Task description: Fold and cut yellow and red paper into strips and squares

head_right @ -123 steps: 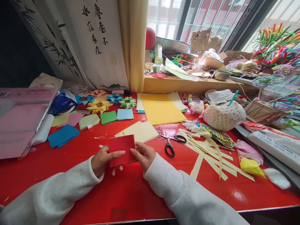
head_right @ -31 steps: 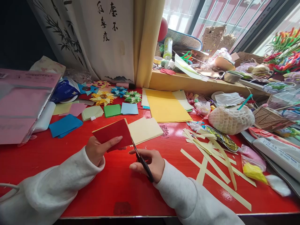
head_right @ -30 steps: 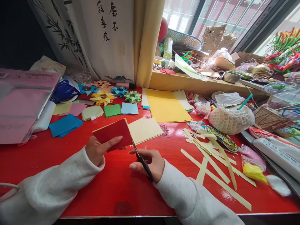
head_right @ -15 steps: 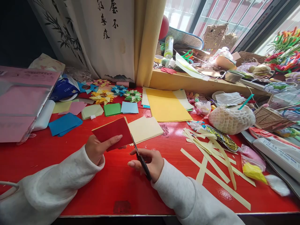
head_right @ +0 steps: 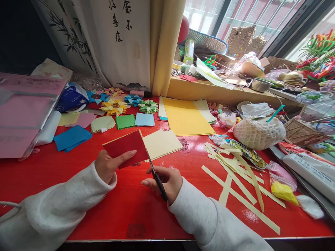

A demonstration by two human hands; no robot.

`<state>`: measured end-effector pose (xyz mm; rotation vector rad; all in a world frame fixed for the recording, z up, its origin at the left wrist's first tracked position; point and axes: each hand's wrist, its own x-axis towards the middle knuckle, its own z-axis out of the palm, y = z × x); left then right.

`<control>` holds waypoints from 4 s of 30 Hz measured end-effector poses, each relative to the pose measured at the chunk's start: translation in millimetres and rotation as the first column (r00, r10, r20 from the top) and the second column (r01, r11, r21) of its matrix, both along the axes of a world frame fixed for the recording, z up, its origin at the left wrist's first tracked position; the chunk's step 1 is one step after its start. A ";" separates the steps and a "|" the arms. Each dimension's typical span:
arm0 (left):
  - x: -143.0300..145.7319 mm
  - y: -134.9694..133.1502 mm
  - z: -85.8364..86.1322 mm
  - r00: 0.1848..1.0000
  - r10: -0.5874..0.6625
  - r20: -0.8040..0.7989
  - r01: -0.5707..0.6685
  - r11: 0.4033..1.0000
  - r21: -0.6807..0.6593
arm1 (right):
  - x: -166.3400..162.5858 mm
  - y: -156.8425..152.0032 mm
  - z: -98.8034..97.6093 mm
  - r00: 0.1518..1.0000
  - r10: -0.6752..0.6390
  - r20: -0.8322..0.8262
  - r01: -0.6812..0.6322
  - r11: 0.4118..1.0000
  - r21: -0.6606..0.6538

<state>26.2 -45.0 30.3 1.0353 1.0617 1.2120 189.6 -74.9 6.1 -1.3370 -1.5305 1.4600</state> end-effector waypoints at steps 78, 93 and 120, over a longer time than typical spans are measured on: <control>3.7 -8.0 -4.7 0.982 -0.172 -0.074 0.172 0.985 -0.016 | -3.9 0.9 0.5 1.000 -0.015 -0.027 0.016 0.999 0.039; 4.2 -7.7 -9.9 0.975 -0.206 -0.081 0.205 0.979 -0.022 | -3.8 2.4 5.1 0.999 -0.026 0.036 0.025 0.999 0.029; 7.7 -11.2 -4.5 0.951 -0.310 0.011 0.310 0.948 -0.075 | -4.0 1.6 7.1 1.000 -0.024 0.006 0.024 0.999 0.034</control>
